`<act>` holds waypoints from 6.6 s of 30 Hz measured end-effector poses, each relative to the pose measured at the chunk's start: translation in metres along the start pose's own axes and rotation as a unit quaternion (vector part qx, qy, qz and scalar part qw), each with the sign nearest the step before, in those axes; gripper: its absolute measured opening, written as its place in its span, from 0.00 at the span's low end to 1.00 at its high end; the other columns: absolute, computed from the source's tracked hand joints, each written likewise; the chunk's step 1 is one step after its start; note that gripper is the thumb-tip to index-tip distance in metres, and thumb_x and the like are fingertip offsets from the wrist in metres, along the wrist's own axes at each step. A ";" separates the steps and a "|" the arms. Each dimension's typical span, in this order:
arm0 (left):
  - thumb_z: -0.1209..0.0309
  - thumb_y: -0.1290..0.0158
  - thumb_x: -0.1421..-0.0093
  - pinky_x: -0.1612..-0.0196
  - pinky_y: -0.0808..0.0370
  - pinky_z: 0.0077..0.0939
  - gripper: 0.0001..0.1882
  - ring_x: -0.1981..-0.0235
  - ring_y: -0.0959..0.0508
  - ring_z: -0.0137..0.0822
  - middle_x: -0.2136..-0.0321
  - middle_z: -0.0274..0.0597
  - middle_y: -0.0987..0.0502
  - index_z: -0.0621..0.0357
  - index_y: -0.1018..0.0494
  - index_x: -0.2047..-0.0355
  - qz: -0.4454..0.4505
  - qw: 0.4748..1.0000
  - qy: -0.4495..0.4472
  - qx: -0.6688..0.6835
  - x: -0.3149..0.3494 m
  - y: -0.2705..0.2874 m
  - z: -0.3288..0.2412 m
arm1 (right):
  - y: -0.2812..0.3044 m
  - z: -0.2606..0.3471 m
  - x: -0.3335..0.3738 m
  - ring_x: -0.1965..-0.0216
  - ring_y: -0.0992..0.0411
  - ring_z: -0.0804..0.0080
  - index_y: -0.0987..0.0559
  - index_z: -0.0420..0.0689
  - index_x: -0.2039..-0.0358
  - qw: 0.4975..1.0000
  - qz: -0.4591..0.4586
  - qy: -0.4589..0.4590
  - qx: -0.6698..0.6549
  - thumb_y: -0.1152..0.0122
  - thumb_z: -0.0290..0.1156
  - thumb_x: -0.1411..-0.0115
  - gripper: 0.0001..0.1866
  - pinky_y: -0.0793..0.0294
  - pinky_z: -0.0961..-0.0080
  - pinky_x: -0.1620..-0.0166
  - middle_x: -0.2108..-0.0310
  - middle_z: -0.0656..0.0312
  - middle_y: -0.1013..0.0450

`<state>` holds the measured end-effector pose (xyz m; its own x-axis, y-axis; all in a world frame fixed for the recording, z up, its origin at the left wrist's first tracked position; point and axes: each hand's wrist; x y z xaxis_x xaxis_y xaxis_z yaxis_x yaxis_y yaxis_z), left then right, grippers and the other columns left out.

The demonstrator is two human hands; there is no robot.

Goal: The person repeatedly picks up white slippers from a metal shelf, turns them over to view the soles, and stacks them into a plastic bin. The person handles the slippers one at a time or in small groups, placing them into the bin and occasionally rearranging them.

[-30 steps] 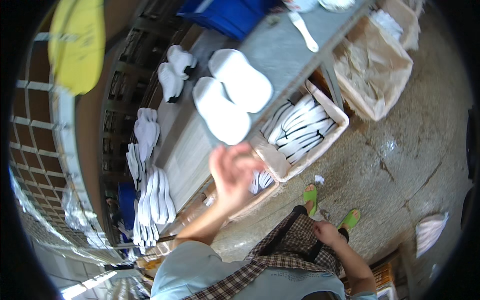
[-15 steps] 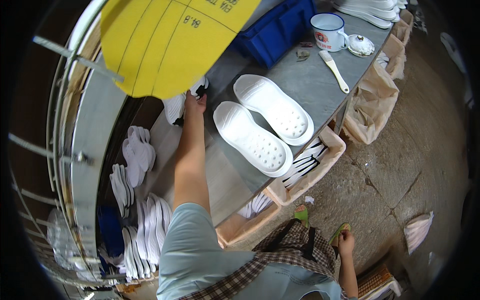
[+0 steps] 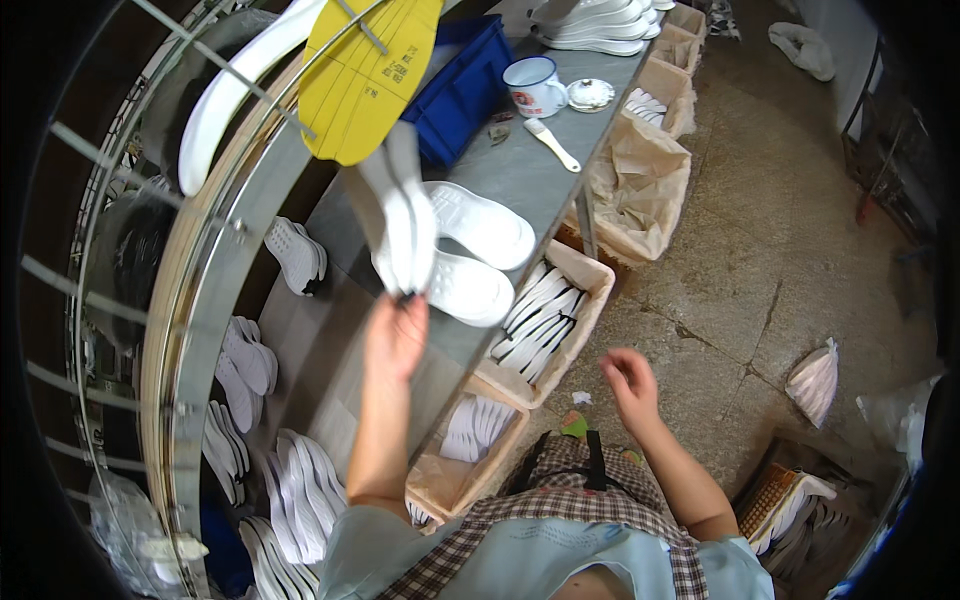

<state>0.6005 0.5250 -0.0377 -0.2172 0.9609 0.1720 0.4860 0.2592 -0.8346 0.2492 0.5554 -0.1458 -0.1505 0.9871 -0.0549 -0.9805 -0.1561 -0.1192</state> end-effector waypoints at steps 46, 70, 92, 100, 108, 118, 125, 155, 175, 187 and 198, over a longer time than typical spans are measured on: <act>0.66 0.50 0.39 0.64 0.25 0.26 0.15 0.66 0.22 0.32 0.65 0.43 0.22 0.67 0.28 0.59 -0.090 0.960 0.172 -0.204 0.233 0.033 0.208 | 0.002 0.075 0.147 0.39 0.49 0.42 0.50 0.56 0.36 0.720 0.118 -0.491 -0.477 0.63 0.67 0.43 0.41 0.44 0.32 0.49 0.39 0.55 0.51; 0.72 0.56 0.37 0.52 0.24 0.35 0.24 0.52 0.26 0.39 0.49 0.46 0.32 0.52 0.47 0.40 0.089 0.985 0.123 -0.086 0.255 -0.053 0.186 | 0.006 0.133 0.175 0.35 0.52 0.58 0.55 0.44 0.34 0.899 0.206 -0.152 -0.354 0.45 0.42 0.52 0.48 0.49 0.63 0.36 0.36 0.49 0.54; 0.63 0.38 0.47 0.43 0.36 0.35 0.41 0.44 0.34 0.37 0.44 0.43 0.36 0.61 0.49 0.40 0.151 0.943 -0.019 -0.296 0.252 -0.046 0.187 | 0.044 0.137 0.168 0.43 0.40 0.64 0.46 0.37 0.38 0.957 0.264 -0.082 -0.091 0.27 0.35 0.56 0.49 0.39 0.66 0.43 0.45 0.53 0.39; 0.62 0.37 0.49 0.44 0.36 0.33 0.39 0.45 0.33 0.35 0.47 0.41 0.33 0.62 0.43 0.42 0.173 0.930 0.015 -0.324 0.251 -0.039 0.182 | 0.051 0.134 0.166 0.43 0.40 0.64 0.44 0.38 0.39 0.955 0.281 -0.081 -0.049 0.26 0.37 0.57 0.49 0.39 0.65 0.43 0.45 0.54 0.38; 0.69 0.48 0.41 0.48 0.30 0.31 0.28 0.48 0.31 0.37 0.48 0.47 0.32 0.62 0.42 0.42 0.078 0.974 0.114 -0.179 0.247 -0.056 0.186 | 0.056 0.116 0.143 0.37 0.46 0.56 0.39 0.46 0.42 0.930 0.211 0.271 0.134 0.36 0.26 0.52 0.36 0.45 0.61 0.38 0.38 0.52 0.43; 0.61 0.52 0.37 0.53 0.25 0.31 0.30 0.52 0.28 0.36 0.50 0.46 0.33 0.62 0.50 0.41 0.067 0.962 0.006 -0.265 0.264 -0.075 0.189 | 0.050 0.117 0.154 0.39 0.43 0.62 0.35 0.41 0.45 0.926 0.273 -0.130 -0.224 0.46 0.52 0.43 0.33 0.43 0.63 0.40 0.38 0.52 0.46; 0.51 0.48 0.41 0.47 0.31 0.32 0.40 0.47 0.32 0.38 0.47 0.47 0.36 0.61 0.52 0.39 0.074 0.947 -0.044 -0.308 0.257 -0.058 0.197 | 0.042 0.112 0.163 0.37 0.49 0.58 0.37 0.43 0.46 0.934 0.256 -0.101 -0.229 0.35 0.41 0.51 0.35 0.52 0.58 0.37 0.38 0.52 0.47; 0.70 0.57 0.37 0.49 0.26 0.36 0.21 0.51 0.27 0.38 0.53 0.50 0.29 0.66 0.40 0.44 0.061 0.973 0.024 -0.221 0.248 -0.050 0.194 | 0.030 0.108 0.163 0.37 0.47 0.56 0.35 0.43 0.47 0.954 0.238 0.175 0.043 0.33 0.37 0.56 0.36 0.49 0.59 0.38 0.39 0.48 0.46; 0.56 0.53 0.40 0.66 0.34 0.28 0.17 0.67 0.37 0.34 0.65 0.40 0.36 0.56 0.37 0.60 0.235 0.956 0.087 0.151 0.245 -0.050 0.181 | 0.060 0.129 0.157 0.56 0.25 0.59 0.41 0.40 0.40 0.869 0.140 -0.185 -0.437 0.52 0.55 0.48 0.41 0.22 0.63 0.55 0.51 0.48 0.30; 0.56 0.56 0.35 0.53 0.27 0.32 0.23 0.56 0.28 0.36 0.54 0.40 0.30 0.58 0.38 0.47 0.221 0.963 0.122 0.089 0.254 -0.042 0.198 | 0.015 0.157 0.164 0.38 0.48 0.59 0.41 0.40 0.38 0.940 0.321 0.116 -0.021 0.70 0.54 0.34 0.34 0.52 0.62 0.38 0.37 0.52 0.46; 0.54 0.53 0.37 0.56 0.28 0.31 0.25 0.57 0.28 0.36 0.56 0.40 0.30 0.57 0.37 0.46 0.099 0.979 0.094 -0.154 0.262 -0.051 0.192 | 0.010 0.151 0.159 0.39 0.44 0.64 0.47 0.42 0.36 0.943 0.313 0.028 -0.109 0.82 0.67 0.40 0.45 0.48 0.67 0.41 0.37 0.55 0.44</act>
<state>0.3563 0.7449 -0.0506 0.0526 0.9887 0.1403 0.7414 0.0555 -0.6687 0.1967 0.7166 -0.0056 -0.6789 0.6959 -0.2341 -0.6511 -0.7179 -0.2463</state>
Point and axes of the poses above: each hand's wrist, its own x-axis away from the middle knuckle, its own y-axis out of the back of the hand, z = x × y
